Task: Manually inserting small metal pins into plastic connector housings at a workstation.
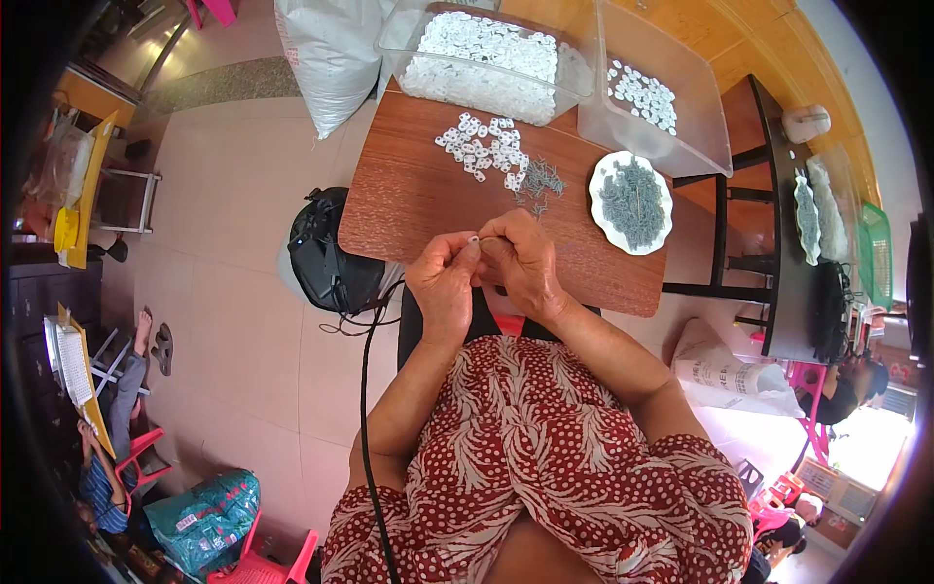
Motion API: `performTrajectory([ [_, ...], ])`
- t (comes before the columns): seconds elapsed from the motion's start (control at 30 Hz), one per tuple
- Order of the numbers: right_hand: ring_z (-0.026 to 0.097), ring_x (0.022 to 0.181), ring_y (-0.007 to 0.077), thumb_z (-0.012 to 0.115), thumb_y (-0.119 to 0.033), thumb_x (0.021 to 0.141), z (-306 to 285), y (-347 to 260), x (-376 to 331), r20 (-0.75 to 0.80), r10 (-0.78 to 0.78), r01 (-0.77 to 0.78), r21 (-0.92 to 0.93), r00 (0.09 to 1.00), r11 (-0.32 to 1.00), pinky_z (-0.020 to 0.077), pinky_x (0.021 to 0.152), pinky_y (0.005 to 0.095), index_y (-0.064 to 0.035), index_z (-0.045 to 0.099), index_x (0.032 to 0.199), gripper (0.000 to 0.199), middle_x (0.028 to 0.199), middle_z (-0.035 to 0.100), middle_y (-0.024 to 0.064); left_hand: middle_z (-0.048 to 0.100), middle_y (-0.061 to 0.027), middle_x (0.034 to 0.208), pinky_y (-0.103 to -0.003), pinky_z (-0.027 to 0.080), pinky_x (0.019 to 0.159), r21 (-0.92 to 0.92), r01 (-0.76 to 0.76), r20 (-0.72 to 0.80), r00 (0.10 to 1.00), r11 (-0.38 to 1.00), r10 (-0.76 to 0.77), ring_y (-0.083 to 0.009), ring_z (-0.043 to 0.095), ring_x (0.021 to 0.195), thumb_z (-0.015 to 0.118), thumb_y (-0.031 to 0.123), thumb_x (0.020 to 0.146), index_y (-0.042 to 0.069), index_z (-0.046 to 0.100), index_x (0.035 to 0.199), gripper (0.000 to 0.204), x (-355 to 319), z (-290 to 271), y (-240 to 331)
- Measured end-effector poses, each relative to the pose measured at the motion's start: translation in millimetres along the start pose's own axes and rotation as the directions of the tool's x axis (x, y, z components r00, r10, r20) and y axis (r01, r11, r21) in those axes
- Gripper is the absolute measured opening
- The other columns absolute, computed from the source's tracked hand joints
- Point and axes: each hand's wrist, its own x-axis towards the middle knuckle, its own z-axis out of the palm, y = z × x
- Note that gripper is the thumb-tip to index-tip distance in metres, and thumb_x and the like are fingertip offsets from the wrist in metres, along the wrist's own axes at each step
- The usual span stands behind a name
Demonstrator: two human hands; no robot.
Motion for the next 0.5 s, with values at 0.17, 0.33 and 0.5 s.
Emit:
performTrajectory([
  [0.17,0.052,0.069,0.024,0.06,0.006,0.073,1.0,4.6,-3.7,0.018,0.02,-0.022,0.063,1.0,0.998,0.0433,0.06,0.0328,-0.0025,0.056,0.081,0.012,0.075,0.053,0.0094,0.062,-0.0068,0.071,-0.021,0.043,0.049,-0.041,0.045,0.023,0.999,0.998,-0.044,-0.0103,0.055,0.055,0.058,-0.001,0.083,-0.006,0.062,0.089,0.009,2.4,-6.5,-1.6],
  [0.33,0.052,0.069,0.025,0.06,0.006,0.073,0.8,7.1,-2.7,0.02,-0.001,0.0,0.039,1.0,0.999,0.0432,0.06,0.0331,-0.0024,0.056,0.081,0.012,0.075,0.052,0.0102,0.062,-0.0074,0.07,-0.021,0.043,0.049,-0.022,0.047,0.028,0.999,0.999,-0.047,-0.0108,0.055,0.056,0.057,-0.001,0.083,-0.006,0.062,0.089,0.009,0.9,-4.0,-0.7],
  [0.5,0.05,0.068,0.0272,0.058,0.005,0.073,6.9,9.0,-4.0,-0.021,-0.035,0.034,-0.046,0.999,0.998,0.0422,0.059,0.0353,-0.0025,0.054,0.077,0.009,0.072,0.051,0.0095,0.061,-0.007,0.07,-0.021,0.042,0.05,0.015,0.007,0.028,1.0,1.0,-0.008,-0.01,0.054,0.057,0.056,-0.002,0.084,-0.006,0.062,0.088,0.009,-1.9,-1.8,-5.9],
])
